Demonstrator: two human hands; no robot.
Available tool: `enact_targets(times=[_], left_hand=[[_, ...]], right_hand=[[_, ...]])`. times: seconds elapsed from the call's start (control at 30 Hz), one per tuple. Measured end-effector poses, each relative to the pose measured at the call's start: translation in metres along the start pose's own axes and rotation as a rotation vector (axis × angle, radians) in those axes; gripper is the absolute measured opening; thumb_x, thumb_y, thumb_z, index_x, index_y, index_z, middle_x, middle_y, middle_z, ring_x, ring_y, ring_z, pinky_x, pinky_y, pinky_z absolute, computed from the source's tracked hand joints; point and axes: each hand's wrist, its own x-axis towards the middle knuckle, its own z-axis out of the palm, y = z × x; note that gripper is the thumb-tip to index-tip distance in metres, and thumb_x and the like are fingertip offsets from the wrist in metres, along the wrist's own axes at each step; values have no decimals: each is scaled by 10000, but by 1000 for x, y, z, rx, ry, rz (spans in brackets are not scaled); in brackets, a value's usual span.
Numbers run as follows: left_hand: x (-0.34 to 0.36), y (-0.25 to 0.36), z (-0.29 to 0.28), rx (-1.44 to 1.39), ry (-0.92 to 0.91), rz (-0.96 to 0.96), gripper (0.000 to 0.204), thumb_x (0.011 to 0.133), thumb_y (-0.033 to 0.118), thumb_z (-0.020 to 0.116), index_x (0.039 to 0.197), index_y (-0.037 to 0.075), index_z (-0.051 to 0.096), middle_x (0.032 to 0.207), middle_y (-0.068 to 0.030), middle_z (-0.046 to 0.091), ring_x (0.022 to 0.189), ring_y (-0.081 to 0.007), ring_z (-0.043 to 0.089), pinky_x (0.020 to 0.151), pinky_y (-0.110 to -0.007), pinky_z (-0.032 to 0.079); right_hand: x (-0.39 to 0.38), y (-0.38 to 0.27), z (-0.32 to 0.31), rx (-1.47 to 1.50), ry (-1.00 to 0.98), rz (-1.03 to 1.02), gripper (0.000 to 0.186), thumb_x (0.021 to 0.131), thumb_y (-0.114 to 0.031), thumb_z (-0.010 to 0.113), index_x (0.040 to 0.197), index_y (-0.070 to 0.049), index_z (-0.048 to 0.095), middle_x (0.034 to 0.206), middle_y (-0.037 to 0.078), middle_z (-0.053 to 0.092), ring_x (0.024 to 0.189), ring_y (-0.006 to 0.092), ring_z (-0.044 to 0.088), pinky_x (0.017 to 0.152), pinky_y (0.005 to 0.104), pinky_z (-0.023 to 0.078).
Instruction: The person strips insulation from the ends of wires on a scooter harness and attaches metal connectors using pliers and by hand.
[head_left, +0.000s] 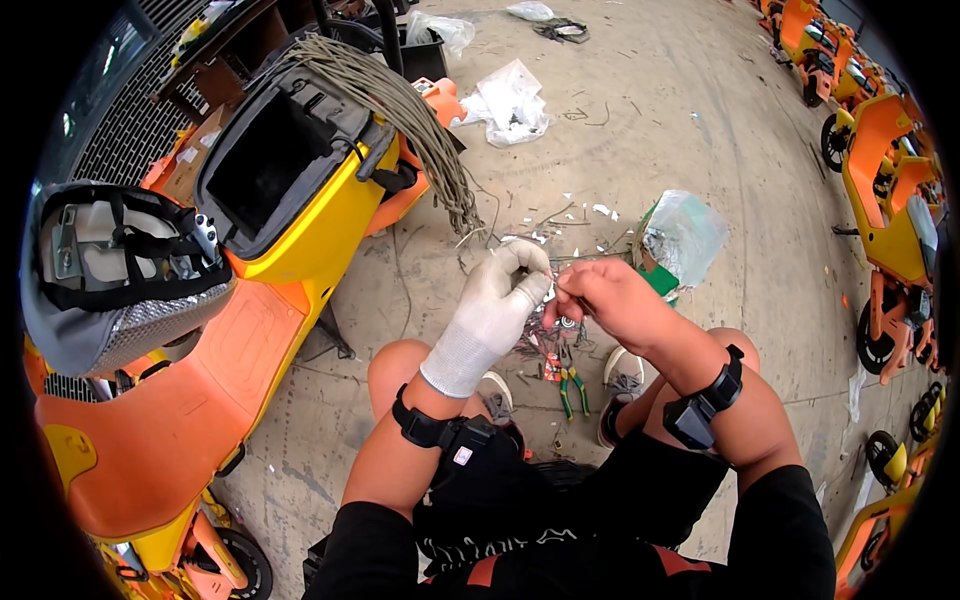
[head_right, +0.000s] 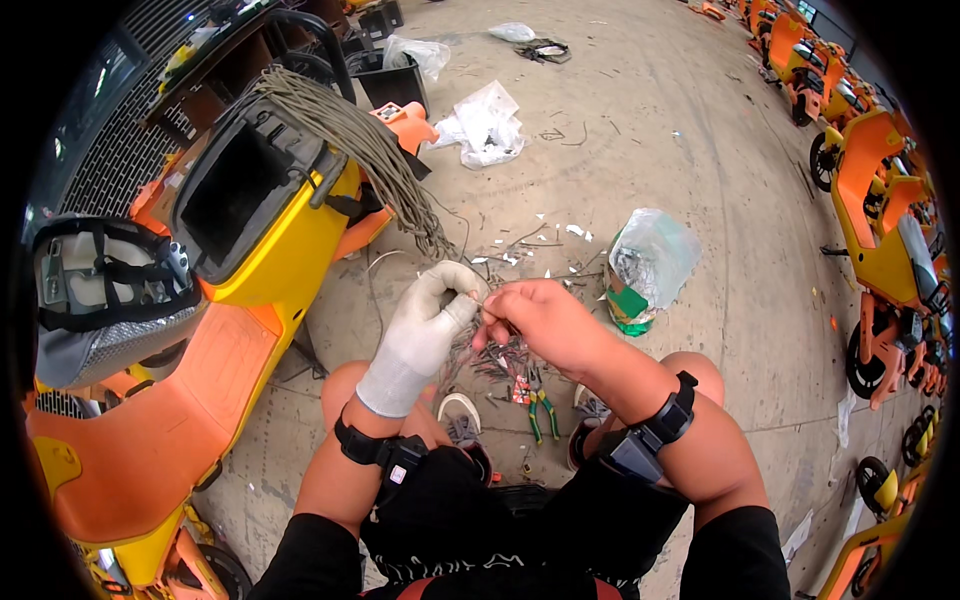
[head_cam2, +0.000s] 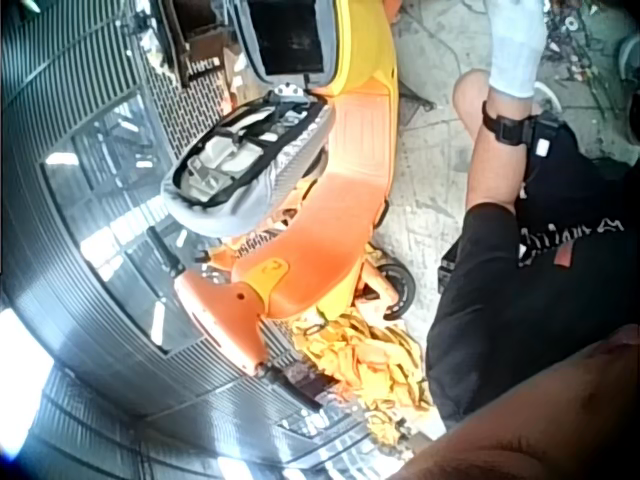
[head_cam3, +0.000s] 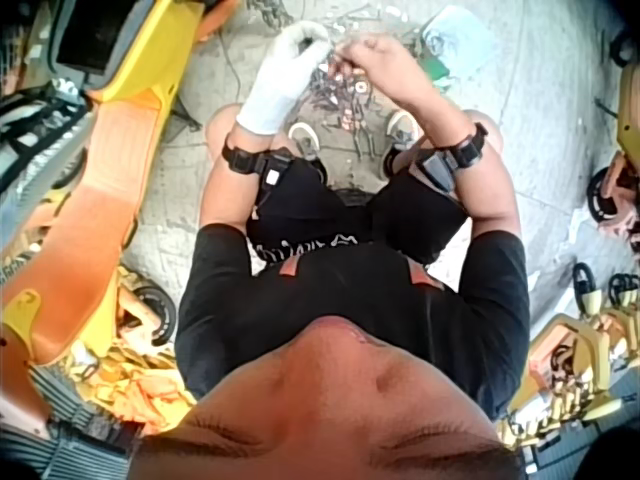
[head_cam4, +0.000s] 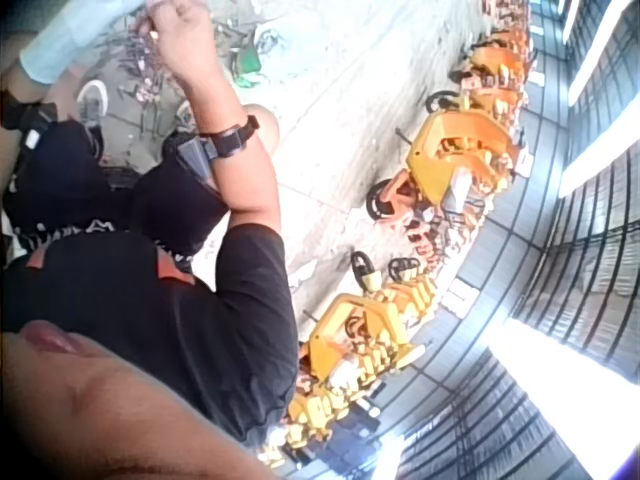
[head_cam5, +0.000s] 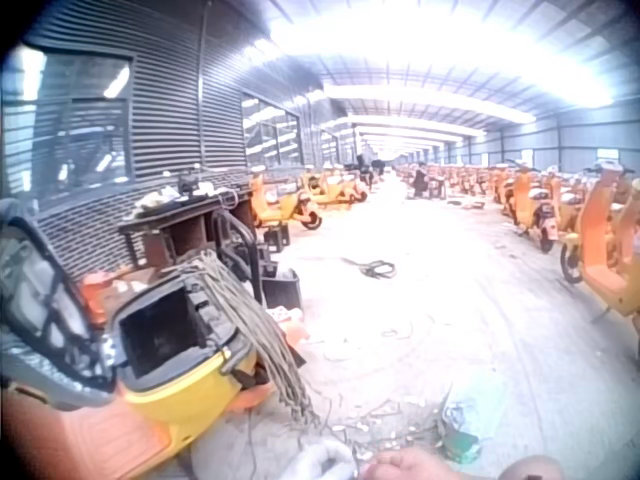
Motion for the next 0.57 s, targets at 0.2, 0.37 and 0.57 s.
enact_targets(times=[0.2,0.37,0.57], left_hand=[[4,-17,-7,65,-47,297,72,970,88,607,986,26,574,1009,-65,594,884,-145,600,817,-291,498],[0,2,0,-152,-59,58,75,982,74,593,1041,32,573,997,-47,620,925,-123,614,839,-283,512],[0,0,-4,-160,-55,-44,129,984,108,610,1089,42,575,996,-31,641,929,-106,616,854,-264,509]], right_hand=[[1,-1,0,456,-183,177,241,990,-168,478,820,-28,576,684,6,528,796,227,656,839,352,520],[3,-4,0,453,-94,128,239,1007,-198,488,865,-31,584,713,8,546,815,224,658,847,356,525],[3,-2,-2,397,-121,94,219,1008,-194,501,902,-33,603,737,16,568,832,224,663,851,354,528]])
